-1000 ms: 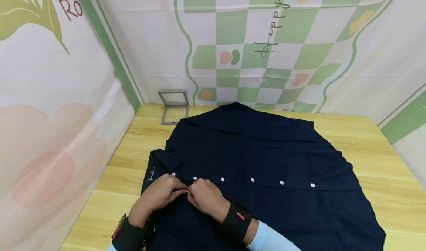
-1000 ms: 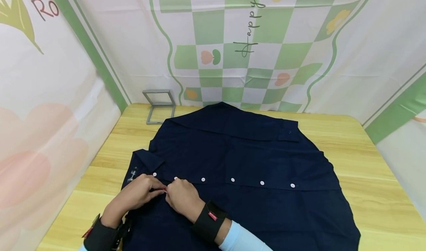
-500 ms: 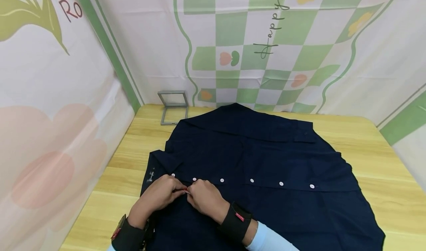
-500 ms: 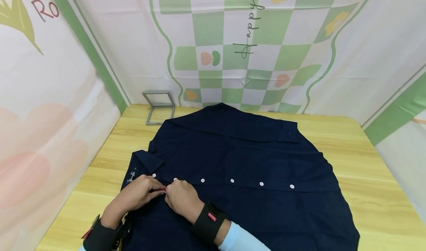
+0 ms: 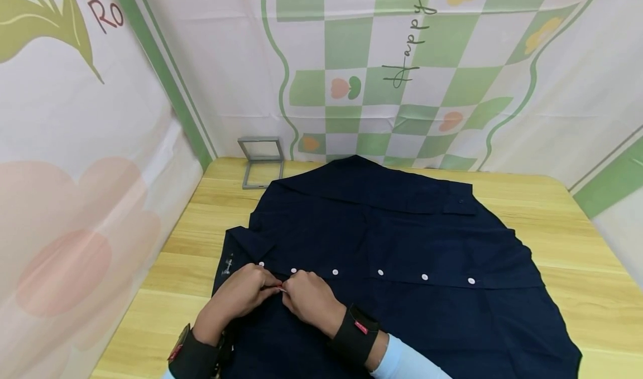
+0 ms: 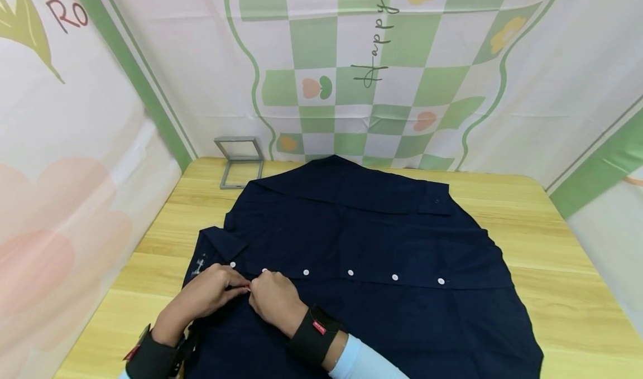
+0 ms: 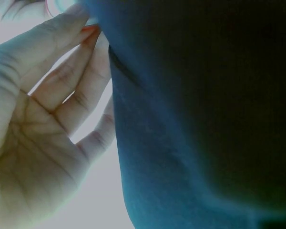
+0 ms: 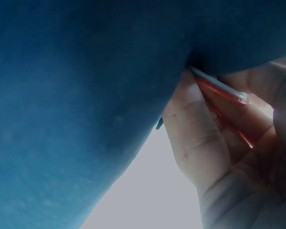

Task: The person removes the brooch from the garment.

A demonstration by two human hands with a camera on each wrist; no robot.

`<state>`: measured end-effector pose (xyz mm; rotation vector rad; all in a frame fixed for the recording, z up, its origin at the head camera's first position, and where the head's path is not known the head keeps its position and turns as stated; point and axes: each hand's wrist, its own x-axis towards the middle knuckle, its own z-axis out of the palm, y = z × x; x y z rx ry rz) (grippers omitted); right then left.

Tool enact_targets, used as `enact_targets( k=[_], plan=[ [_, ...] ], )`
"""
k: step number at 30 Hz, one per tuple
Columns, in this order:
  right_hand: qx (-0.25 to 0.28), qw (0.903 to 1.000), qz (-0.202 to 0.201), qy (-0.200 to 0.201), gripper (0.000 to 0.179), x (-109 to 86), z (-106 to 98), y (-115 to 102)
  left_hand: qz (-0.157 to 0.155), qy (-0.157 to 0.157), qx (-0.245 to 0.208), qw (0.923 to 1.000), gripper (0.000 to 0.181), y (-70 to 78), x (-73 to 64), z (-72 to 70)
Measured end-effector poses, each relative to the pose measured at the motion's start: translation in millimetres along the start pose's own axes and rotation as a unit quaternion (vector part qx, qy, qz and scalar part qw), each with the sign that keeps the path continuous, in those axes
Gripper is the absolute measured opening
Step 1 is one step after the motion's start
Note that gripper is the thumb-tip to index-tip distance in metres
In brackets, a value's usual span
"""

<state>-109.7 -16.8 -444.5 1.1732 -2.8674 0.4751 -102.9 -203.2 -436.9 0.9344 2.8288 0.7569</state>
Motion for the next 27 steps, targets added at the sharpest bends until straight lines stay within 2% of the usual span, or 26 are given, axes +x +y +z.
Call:
enact_targets(
  k=[18,27],
  plan=[
    [-0.002,1.0000,0.004,-0.001,0.027,0.5,0.0,-0.3,0.005,0.004,0.003,1.0000,0.012,1.4,0.3,-0.4],
    [-0.001,1.0000,0.001,-0.004,0.020,-0.3,-0.4,-1.0,0.000,0.000,-0.007,1.0000,0.012,1.0,-1.0,-0.4]
  ],
)
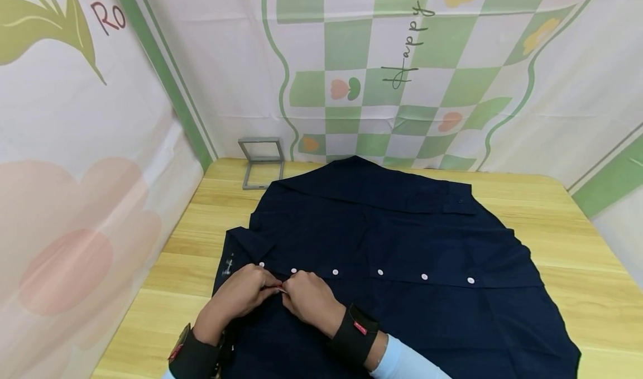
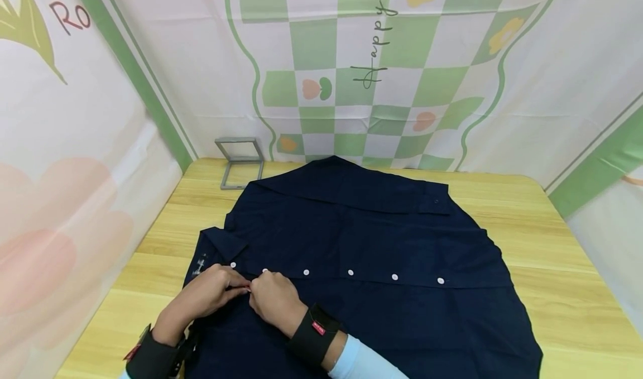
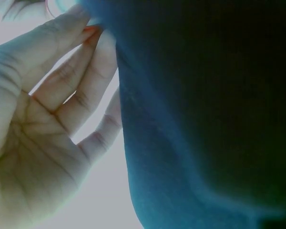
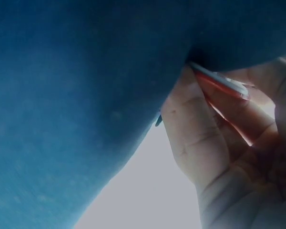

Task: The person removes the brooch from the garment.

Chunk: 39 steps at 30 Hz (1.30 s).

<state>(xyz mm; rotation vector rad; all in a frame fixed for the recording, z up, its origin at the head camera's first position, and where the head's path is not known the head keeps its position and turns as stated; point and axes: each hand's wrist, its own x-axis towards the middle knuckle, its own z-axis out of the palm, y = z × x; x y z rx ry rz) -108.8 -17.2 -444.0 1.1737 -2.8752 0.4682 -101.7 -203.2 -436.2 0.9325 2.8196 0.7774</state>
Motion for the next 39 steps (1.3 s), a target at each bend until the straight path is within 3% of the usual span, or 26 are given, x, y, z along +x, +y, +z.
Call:
enact_targets(
  k=[7,11,16,23,31,39],
  plan=[
    [0.012,0.9996,0.005,-0.024,0.017,-1.0,-2,2,-0.010,-0.005,-0.002,0.9999,0.012,0.8,-0.4,-0.2],
    [0.069,0.9947,0.015,-0.075,0.011,-1.4,-8,6,-0.026,-0.026,0.008,0.9993,0.011,1.6,-1.4,-0.7],
    [0.124,0.9844,0.016,-0.124,0.026,-1.7,-18,18,-0.051,-0.054,0.016,0.9971,0.025,2.3,-5.2,-2.1],
    [0.109,0.9832,-0.005,-0.146,0.034,0.2,-20,27,-0.088,-0.074,0.035,0.9928,0.062,2.8,-5.8,0.9],
    [0.085,0.9868,-0.028,-0.135,0.027,2.6,-13,27,-0.076,-0.051,0.100,0.9908,0.061,3.6,-1.6,11.6],
    [0.039,0.9900,-0.037,-0.131,0.027,4.3,-8,24,-0.084,-0.046,0.109,0.9894,0.063,5.7,-0.2,13.9]
  ],
)
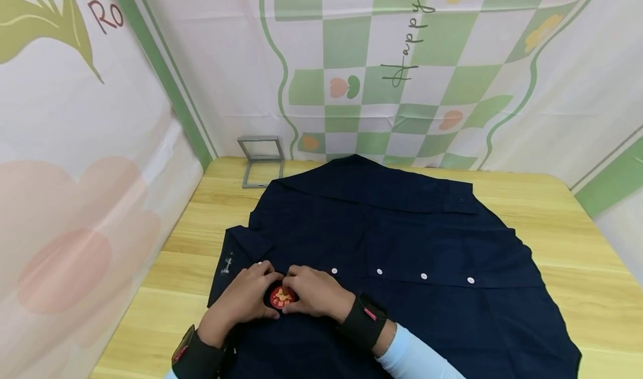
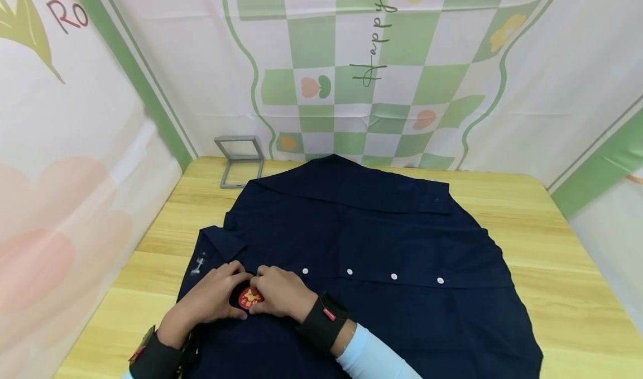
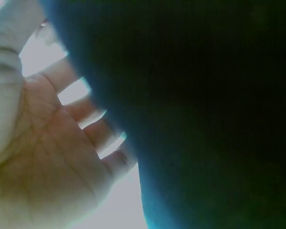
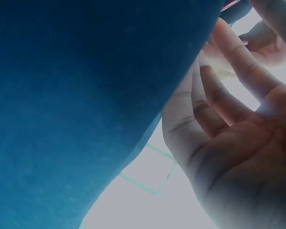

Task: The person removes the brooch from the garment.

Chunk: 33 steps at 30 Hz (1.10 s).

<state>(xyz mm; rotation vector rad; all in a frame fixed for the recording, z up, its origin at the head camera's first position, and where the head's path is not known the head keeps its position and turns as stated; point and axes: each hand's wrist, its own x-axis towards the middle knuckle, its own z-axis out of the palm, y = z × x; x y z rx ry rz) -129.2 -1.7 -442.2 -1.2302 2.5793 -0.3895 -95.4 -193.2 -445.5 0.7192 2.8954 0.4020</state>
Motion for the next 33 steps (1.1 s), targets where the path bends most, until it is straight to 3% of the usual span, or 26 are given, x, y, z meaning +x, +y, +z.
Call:
enact_targets(
  k=[10,17,33],
  plan=[
    [-0.036,0.9993,0.000,0.011,0.035,-1.7,1.3,-6.1,0.009,0.003,0.012,0.9999,0.063,0.8,0.7,0.3],
    [-0.070,0.9972,-0.022,0.012,0.039,-2.7,3.0,-5.7,0.014,0.011,0.018,0.9997,0.062,0.5,-0.1,2.2],
    [-0.076,0.9968,-0.021,0.016,0.039,-0.7,3.1,-5.7,0.001,0.015,0.033,0.9994,0.066,2.7,-0.2,3.8]
  ],
)
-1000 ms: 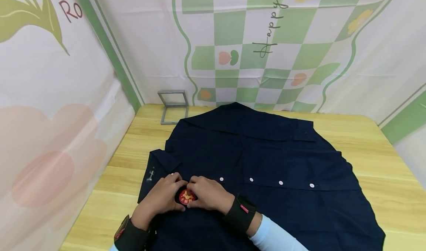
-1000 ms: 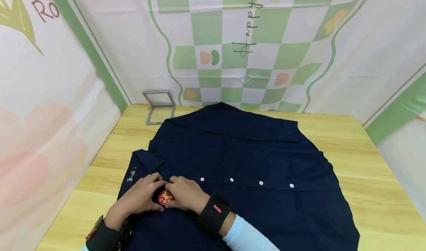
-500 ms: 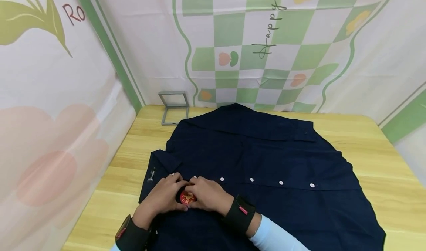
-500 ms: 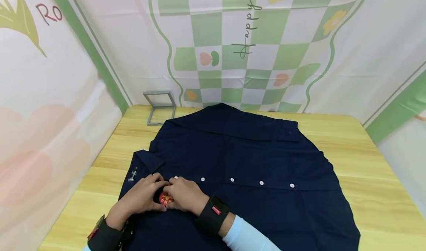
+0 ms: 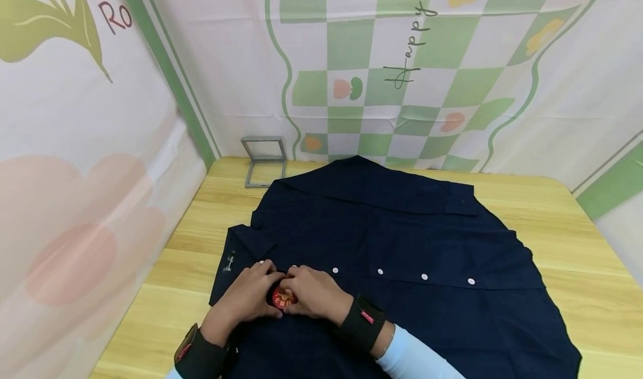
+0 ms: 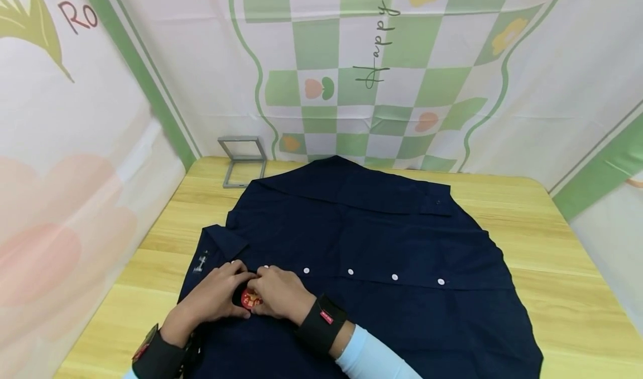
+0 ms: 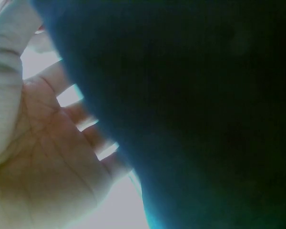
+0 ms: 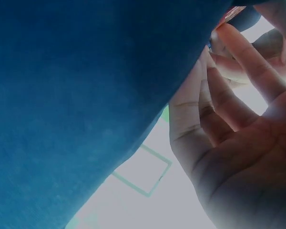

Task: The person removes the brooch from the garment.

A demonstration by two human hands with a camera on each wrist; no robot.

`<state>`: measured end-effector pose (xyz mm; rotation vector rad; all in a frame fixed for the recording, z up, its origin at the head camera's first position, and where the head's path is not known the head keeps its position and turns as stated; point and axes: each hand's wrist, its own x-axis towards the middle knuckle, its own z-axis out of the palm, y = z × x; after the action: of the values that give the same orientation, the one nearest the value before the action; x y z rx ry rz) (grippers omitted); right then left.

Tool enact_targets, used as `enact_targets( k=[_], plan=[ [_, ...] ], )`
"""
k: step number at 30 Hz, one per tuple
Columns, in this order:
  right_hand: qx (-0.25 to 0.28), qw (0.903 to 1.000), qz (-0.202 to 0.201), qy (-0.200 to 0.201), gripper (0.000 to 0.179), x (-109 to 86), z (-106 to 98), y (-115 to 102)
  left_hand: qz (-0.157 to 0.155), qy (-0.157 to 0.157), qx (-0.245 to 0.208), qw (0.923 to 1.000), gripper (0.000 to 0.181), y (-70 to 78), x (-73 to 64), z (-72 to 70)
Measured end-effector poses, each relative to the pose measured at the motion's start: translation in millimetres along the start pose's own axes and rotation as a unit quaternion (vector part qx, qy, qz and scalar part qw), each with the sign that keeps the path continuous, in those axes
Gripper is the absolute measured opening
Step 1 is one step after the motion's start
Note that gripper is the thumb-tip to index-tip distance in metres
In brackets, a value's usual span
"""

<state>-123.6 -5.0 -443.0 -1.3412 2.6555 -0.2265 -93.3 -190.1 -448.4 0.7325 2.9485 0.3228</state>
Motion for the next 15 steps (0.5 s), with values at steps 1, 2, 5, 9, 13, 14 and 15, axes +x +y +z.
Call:
enact_targets(
  k=[1,2,5,9,13,14,15],
  plan=[
    [0.002,1.0000,0.001,0.000,0.039,-0.1,-0.4,0.2,-0.002,-0.002,-0.001,1.0000,0.066,0.1,0.0,-0.1],
    [0.004,1.0000,0.003,-0.001,0.038,-0.1,-0.7,0.4,-0.003,-0.004,-0.002,1.0000,0.066,0.3,0.1,-0.1],
    [0.009,0.9999,0.006,-0.003,0.037,-0.3,-1.3,1.0,-0.007,-0.007,-0.006,0.9999,0.066,0.7,0.1,-0.6],
    [0.008,1.0000,0.006,-0.001,0.037,-0.7,-1.3,1.5,-0.010,-0.008,-0.012,0.9999,0.066,1.3,-0.4,-1.5],
    [0.000,1.0000,0.007,0.001,0.036,-1.4,-1.2,1.9,-0.010,-0.007,-0.013,0.9998,0.066,1.4,-0.2,-1.7],
    [-0.002,1.0000,0.007,0.002,0.036,-1.6,-1.1,2.0,-0.010,-0.007,-0.013,0.9998,0.066,1.3,-0.2,-1.7],
    [-0.003,1.0000,0.008,0.002,0.036,-1.7,-1.1,2.1,-0.010,-0.007,-0.013,0.9998,0.066,1.2,-0.2,-1.6]
  ],
)
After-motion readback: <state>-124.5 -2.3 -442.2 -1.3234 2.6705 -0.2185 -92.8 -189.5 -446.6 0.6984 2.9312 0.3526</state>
